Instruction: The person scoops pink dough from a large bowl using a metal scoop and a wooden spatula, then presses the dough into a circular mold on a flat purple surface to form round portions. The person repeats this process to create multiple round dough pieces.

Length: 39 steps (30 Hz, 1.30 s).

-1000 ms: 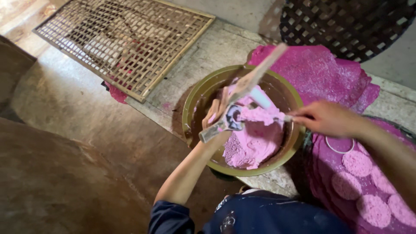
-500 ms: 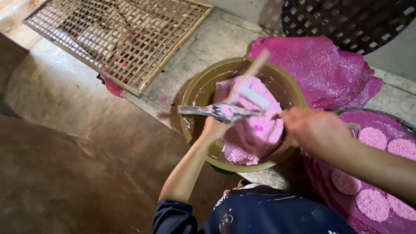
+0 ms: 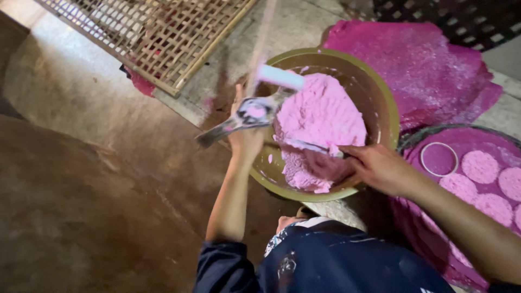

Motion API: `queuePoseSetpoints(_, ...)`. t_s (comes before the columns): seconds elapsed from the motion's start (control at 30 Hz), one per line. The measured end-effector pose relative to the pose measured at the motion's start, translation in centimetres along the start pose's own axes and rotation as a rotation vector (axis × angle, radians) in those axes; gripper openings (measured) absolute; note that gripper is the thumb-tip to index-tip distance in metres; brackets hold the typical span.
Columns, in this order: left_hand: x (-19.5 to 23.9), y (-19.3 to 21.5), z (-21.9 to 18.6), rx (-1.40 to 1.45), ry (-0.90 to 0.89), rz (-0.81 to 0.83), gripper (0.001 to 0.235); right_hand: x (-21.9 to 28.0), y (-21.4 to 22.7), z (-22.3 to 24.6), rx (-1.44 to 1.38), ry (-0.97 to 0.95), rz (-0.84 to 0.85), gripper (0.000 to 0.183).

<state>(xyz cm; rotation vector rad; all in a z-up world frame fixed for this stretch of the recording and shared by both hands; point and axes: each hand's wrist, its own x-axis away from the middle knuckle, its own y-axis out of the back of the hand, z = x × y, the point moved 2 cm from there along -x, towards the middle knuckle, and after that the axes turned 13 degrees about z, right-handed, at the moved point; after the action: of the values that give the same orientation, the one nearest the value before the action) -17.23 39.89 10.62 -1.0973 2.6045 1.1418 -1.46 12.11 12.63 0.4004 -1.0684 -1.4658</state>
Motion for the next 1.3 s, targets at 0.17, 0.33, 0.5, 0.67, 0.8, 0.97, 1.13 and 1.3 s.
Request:
queuePoseSetpoints(0.17, 2.8, 0.6, 0.7, 0.125, -0.115, -0.183, 0.065, -7.0, -2.5, 1.2, 0.579, 0.097, 0.084, 0.036)
queuePoseSetpoints(0.33, 3.8, -0.4, 0.9, 0.283, -0.069, -0.162, 0.080, -17.5, -6.6, 4.4, 0.834, 0.118, 0.063, 0.014)
queuePoseSetpoints(0.5, 4.1, -0.1, 1.6, 0.403, -0.041, -0.143, 0.064, -17.9, -8.6, 3.3, 0.837, 0.239, 0.161, 0.019)
queuePoseSetpoints(0.67, 4.1, -0.6, 1.7, 0.386, -0.054, -0.168, 0.068, -12.6, -10.8, 0.3, 1.021, 0.219, 0.556, 0.026)
queuePoseSetpoints(0.8, 3.9, -0.6, 1.6, 0.289, -0.054, -0.162, 0.041, -7.5, -8.5, 0.6, 0.594, 0.030, 0.504, 0.028)
queuePoseSetpoints(0.97, 3.8, -0.7, 1.7, 0.468, -0.011, -0.151, 0.067, -5.0, -6.2, 3.5, 0.599, 0.065, 0.515, 0.030)
queuePoseSetpoints(1.13, 3.7, -0.5, 1.6, 0.501, -0.025, -0.174, 0.072, -10.9, -6.9, 5.0, 0.567, 0.245, 0.164, 0.035)
queuePoseSetpoints(1.3, 4.1, -0.6, 1.6, 0.456, -0.011, -0.139, 0.069, -9.4, -8.0, 3.3, 0.539, 0.105, 0.338, 0.044)
